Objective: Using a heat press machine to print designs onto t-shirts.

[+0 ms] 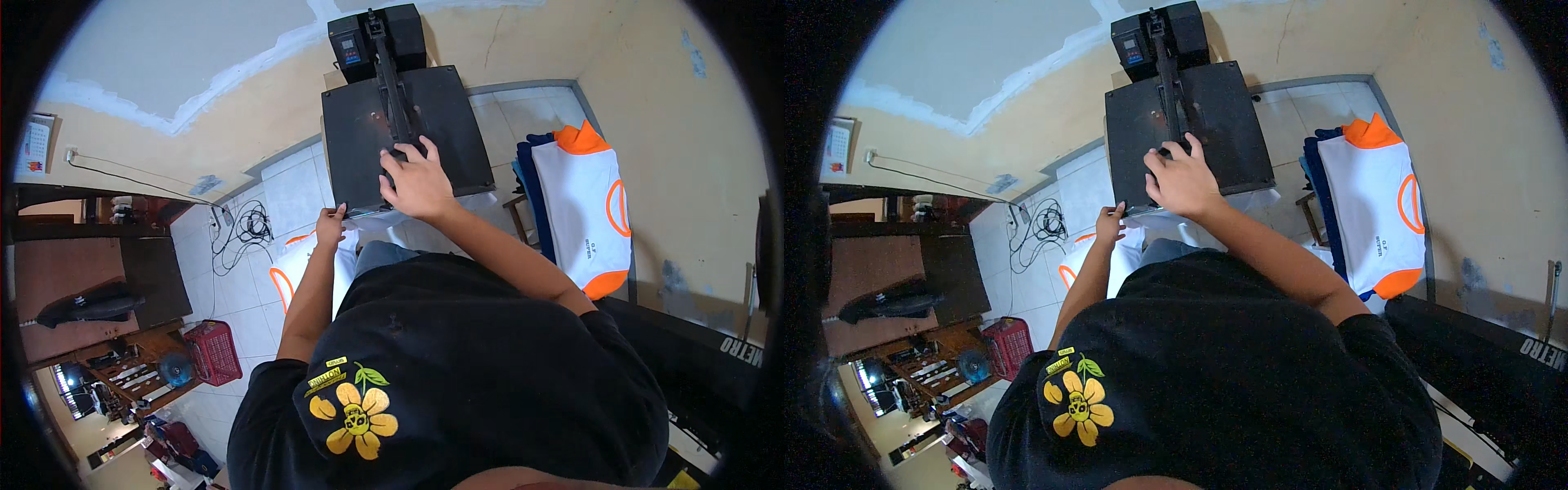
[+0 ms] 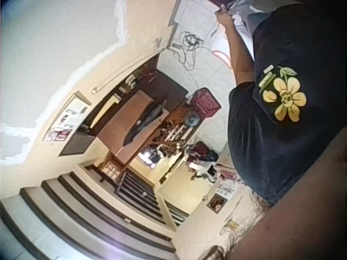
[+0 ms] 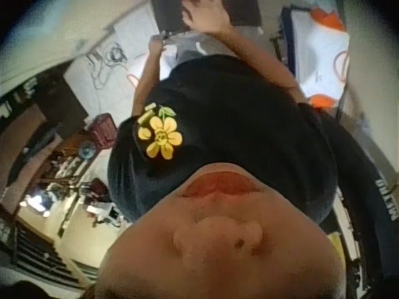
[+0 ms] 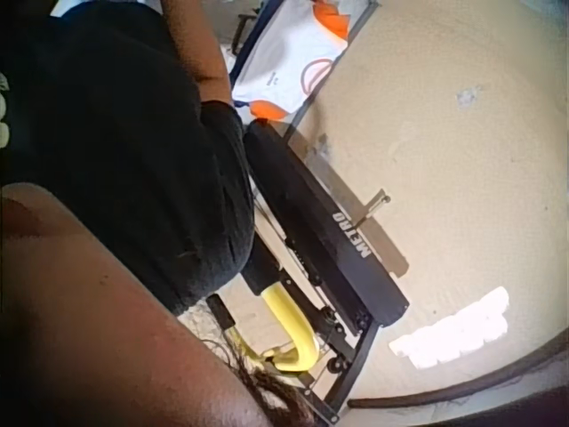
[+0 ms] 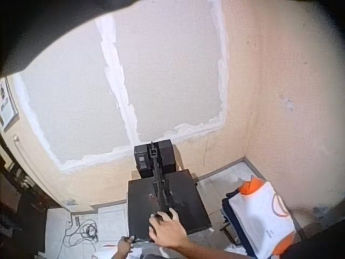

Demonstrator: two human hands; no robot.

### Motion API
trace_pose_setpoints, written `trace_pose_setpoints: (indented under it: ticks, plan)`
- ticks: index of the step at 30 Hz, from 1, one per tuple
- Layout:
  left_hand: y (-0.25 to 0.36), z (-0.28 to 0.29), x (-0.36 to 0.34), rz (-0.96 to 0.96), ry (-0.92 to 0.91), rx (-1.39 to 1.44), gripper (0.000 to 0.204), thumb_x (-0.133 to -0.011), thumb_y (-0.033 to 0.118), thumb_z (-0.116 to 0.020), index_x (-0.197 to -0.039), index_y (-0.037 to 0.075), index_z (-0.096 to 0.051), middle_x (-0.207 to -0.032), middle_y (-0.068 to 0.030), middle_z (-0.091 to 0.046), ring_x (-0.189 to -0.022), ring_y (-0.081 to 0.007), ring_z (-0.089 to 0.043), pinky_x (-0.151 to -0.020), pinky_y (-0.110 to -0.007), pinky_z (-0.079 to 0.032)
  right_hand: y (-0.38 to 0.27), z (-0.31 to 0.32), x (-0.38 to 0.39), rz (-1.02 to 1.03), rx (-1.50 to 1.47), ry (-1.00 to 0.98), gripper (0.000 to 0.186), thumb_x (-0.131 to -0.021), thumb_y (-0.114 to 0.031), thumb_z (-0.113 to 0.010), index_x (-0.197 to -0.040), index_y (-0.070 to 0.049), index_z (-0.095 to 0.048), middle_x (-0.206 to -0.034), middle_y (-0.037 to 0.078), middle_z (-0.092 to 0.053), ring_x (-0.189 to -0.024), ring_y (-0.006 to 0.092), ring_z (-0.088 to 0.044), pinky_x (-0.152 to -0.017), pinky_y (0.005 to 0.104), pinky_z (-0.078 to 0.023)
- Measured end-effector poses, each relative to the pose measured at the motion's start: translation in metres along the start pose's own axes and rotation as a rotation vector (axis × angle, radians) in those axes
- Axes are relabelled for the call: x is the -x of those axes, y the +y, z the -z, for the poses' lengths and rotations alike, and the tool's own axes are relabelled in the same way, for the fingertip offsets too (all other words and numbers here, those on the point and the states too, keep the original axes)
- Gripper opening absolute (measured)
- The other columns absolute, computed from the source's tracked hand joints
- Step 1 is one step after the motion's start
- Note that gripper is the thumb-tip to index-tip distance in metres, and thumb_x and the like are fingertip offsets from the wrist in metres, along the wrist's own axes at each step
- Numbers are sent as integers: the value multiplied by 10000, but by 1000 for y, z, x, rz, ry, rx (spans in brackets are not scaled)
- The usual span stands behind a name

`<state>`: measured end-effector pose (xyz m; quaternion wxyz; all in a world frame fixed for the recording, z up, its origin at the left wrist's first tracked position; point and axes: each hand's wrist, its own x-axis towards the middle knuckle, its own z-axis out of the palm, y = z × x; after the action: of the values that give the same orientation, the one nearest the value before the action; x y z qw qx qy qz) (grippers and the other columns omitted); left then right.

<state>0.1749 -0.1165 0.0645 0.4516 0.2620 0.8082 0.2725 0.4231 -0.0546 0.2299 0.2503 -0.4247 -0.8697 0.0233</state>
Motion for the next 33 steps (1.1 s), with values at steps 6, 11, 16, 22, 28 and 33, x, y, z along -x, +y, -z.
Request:
trace_pose_setpoints:
  ticks: [6, 11, 16, 22, 28, 33]
  plan:
    - [-3, 0, -4, 6, 0, -5, 572, -814, 488, -637, -1140, 51, -464, -1019, -128, -581, -767, -263, -602, -633, -435, -524, 5, -3, 10, 193, -163, 164, 218, -766, -169, -627, -952, -57, -612, -799, 68, -651, -958, 229, -557, -949, 484, -332]
    - [-5, 1, -7, -3, -13, -26, 557, -818, 486, -634, -1134, 60, -464, -1009, -122, -583, -765, -261, -603, -624, -427, -524, 5, -3, 14, 291, -184, 288, 121, -732, -96, -672, -846, -62, -646, -748, 42, -606, -852, 180, -562, -901, 433, -371]
    - [-9, -3, -7, -76, 75, -22, 522, -818, 478, -635, -1032, 13, -529, -826, -109, -613, -600, -207, -613, -436, -336, -517, 6, -1, 16, 298, -193, 249, 175, -726, -124, -668, -869, -72, -583, -809, 39, -612, -887, 210, -546, -920, 467, -362]
    - [-5, 1, -5, -65, 49, -25, 536, -819, 488, -628, -1052, 18, -520, -865, -120, -620, -650, -220, -631, -486, -358, -534, -5, 3, 4, 140, -62, 215, 309, -779, -227, -612, -1039, -67, -561, -970, 81, -614, -996, 252, -530, -976, 492, -302]
    - [0, 3, -2, 5, -49, 0, 547, -829, 471, -626, -1143, 58, -456, -1067, -142, -574, -855, -306, -602, -710, -473, -513, -7, 0, 0, -32, 61, 30, 402, -851, -354, -522, -1125, -61, -550, -1160, 162, -589, -1190, 337, -459, -1054, 590, -164]
    - [-3, 5, -4, 2, -55, 24, 545, -829, 482, -621, -1139, 64, -460, -1062, -144, -577, -852, -305, -607, -693, -472, -519, -5, 0, 3, 30, 25, -12, 334, -857, -306, -538, -1105, -86, -575, -1148, 109, -612, -1163, 288, -502, -1060, 578, -185]
